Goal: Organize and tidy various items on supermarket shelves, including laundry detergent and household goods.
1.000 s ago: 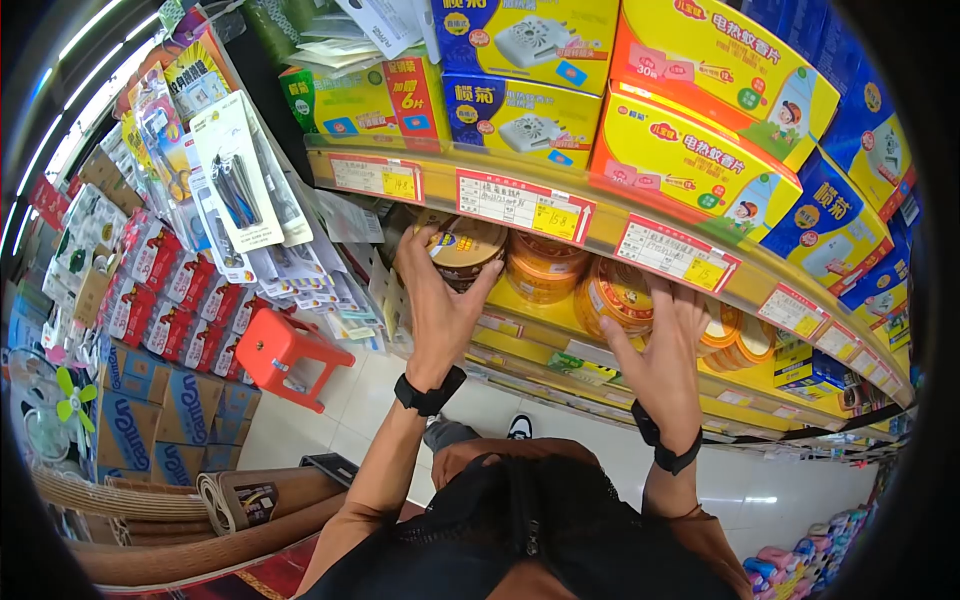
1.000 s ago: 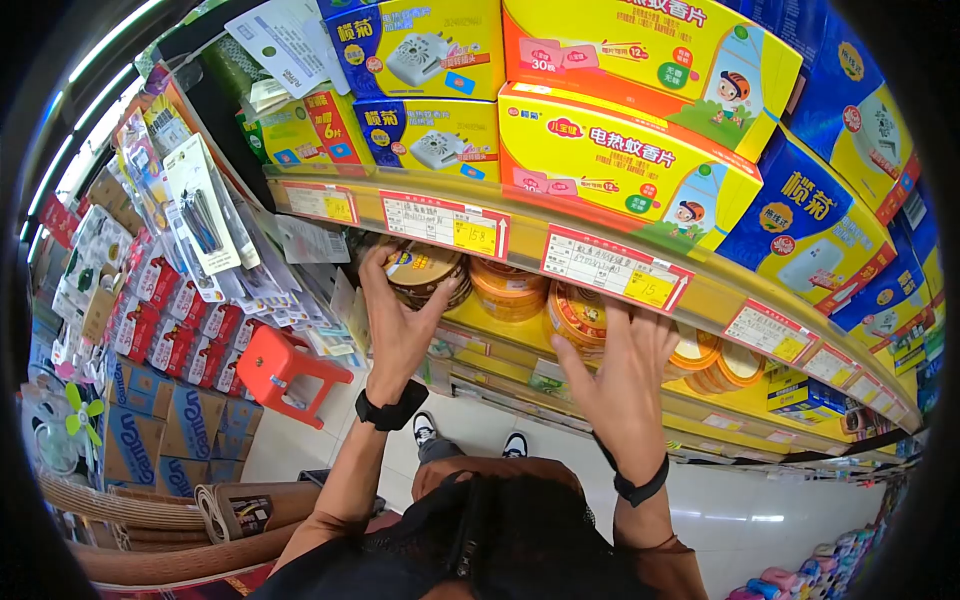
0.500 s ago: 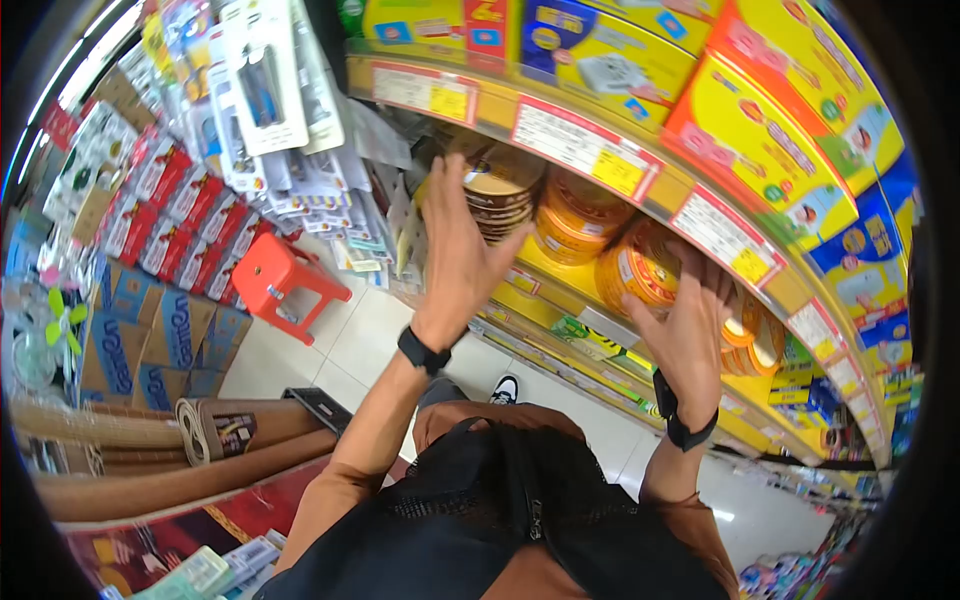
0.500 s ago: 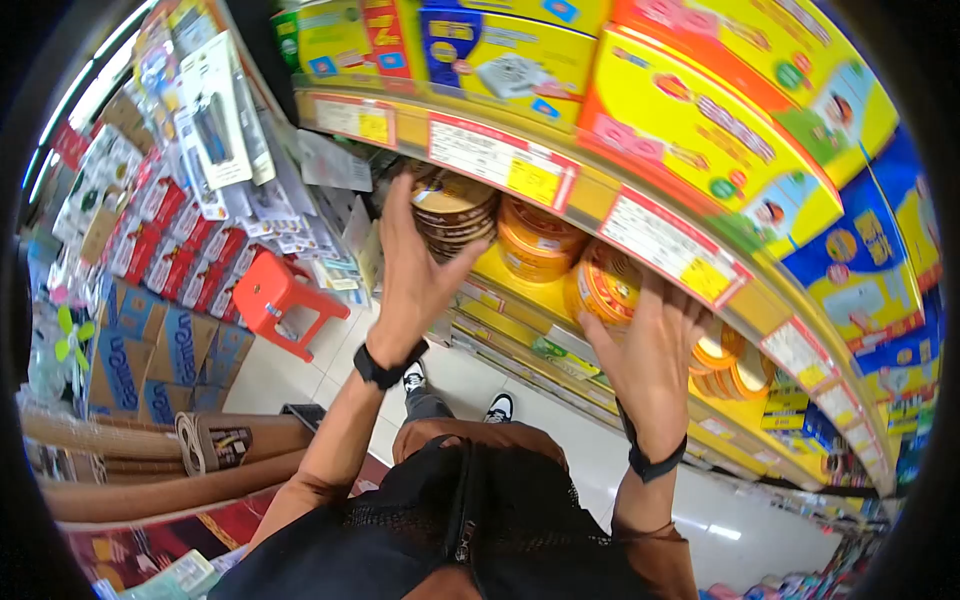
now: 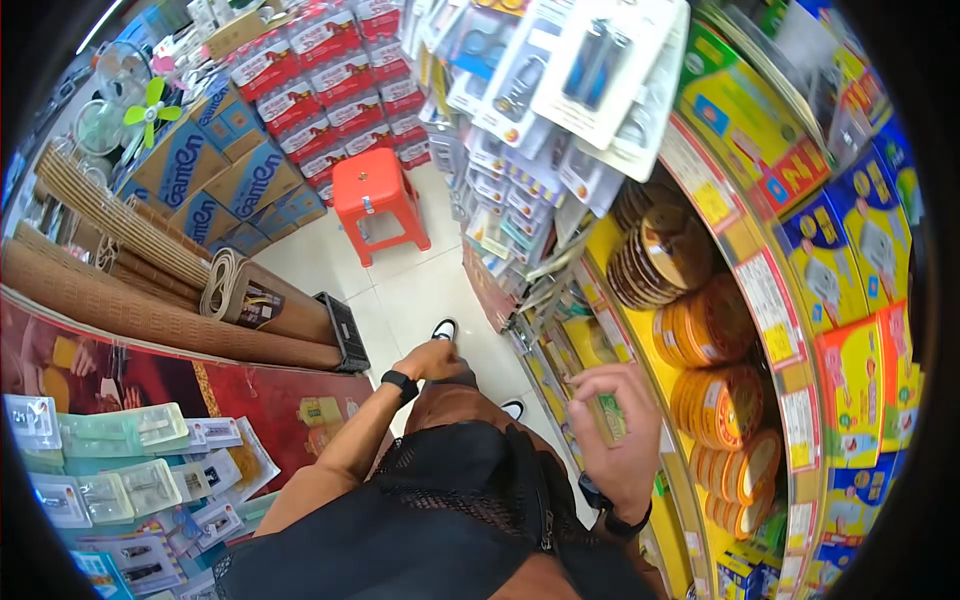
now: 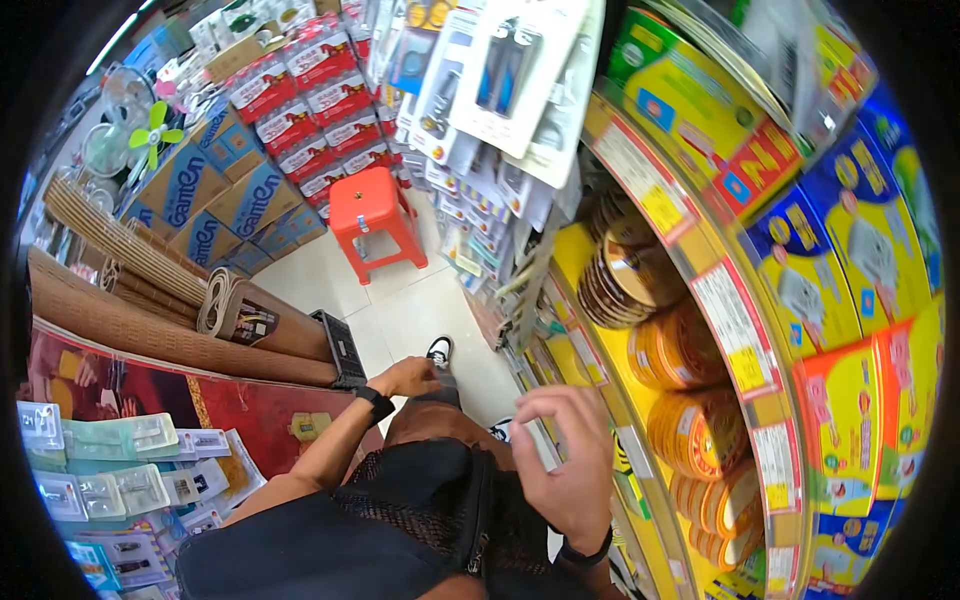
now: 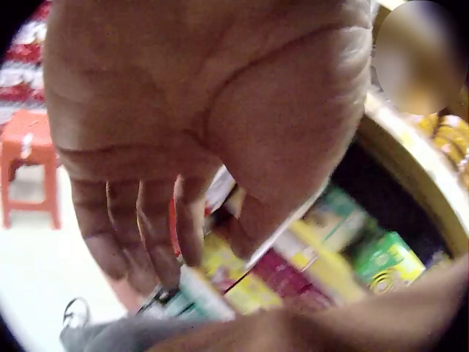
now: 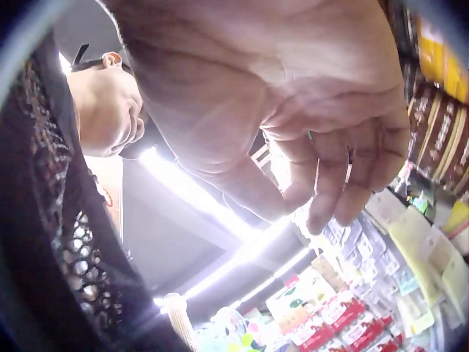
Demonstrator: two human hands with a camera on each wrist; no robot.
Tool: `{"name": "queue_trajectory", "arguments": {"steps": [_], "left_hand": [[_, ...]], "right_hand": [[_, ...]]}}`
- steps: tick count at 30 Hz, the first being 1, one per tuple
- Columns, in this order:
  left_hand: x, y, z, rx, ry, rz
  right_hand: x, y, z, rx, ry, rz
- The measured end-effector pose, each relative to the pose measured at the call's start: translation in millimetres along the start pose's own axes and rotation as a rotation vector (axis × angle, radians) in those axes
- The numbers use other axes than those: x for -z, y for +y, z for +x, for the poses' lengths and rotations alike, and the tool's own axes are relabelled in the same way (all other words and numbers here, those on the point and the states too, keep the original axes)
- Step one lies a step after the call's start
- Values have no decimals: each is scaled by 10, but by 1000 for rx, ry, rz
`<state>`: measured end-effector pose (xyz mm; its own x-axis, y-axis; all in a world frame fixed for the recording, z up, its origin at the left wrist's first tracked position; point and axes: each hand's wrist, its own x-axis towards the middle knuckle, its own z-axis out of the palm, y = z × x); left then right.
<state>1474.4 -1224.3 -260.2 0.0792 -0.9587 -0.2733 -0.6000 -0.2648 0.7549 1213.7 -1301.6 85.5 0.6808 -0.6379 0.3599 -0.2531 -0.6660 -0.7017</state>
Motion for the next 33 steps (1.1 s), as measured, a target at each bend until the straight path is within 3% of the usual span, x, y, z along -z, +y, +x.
{"name": "queue_trajectory", "arguments": {"steps": [3, 4, 6, 8, 10, 11, 12, 15, 17, 22, 24, 26, 27, 28, 30, 31, 32, 33], "left_hand": [[-612, -1543, 107, 439, 350, -201], [-718, -1852, 8, 689, 238, -232], [-1111, -2563, -93, 993, 298, -502], [-783, -2531, -106, 1017, 263, -621], [-531, -2436, -26, 921, 340, -679], [-493, -2450, 16, 887, 450, -779], [-353, -2541, 103, 904, 383, -841], [259, -3168, 887, 854, 506, -1001], [542, -3447, 1271, 832, 599, -1178], [1196, -4180, 2277, 615, 885, -1554], [1412, -4465, 2449, 549, 863, -1718], [1932, -4677, 2830, 621, 872, -1829], [1941, -5110, 3199, 540, 812, -1897], [1888, -5062, 2972, 601, 853, -1928], [1688, -5598, 3076, 668, 845, -1991], [1627, -5683, 2969, 526, 769, -1972], [1577, -5807, 3055, 500, 826, -2087], [1687, -5721, 3086, 526, 886, -2096]], "right_hand": [[-264, 37, 185, -41, -214, 113], [-349, 49, 240, -34, -216, 104], [-564, 77, 362, -83, -397, 92], [-869, 147, 552, -97, -475, 100], [-1098, 212, 632, -154, -620, 130], [-1138, 146, 677, -281, -711, 155], [-1313, 304, 692, -214, -754, 177], [-1961, 400, 1342, -212, -799, 145], [-2240, 452, 1616, -480, -959, 134], [-2823, 709, 1783, -749, -1089, 138], [-2840, 1006, 1471, -786, -1133, 254], [-3085, 784, 1762, -850, -1040, 272], [-3259, 979, 1892, -830, -1005, 250], [-3291, 1065, 1819, -1009, -951, 448], [-3343, 1327, 1524, -1354, -786, 842], [-3308, 1344, 1316, -1559, -693, 1039], [-3282, 1307, 1167, -1761, -569, 1227], [-3392, 754, 1872, -1279, -884, 530]]}}
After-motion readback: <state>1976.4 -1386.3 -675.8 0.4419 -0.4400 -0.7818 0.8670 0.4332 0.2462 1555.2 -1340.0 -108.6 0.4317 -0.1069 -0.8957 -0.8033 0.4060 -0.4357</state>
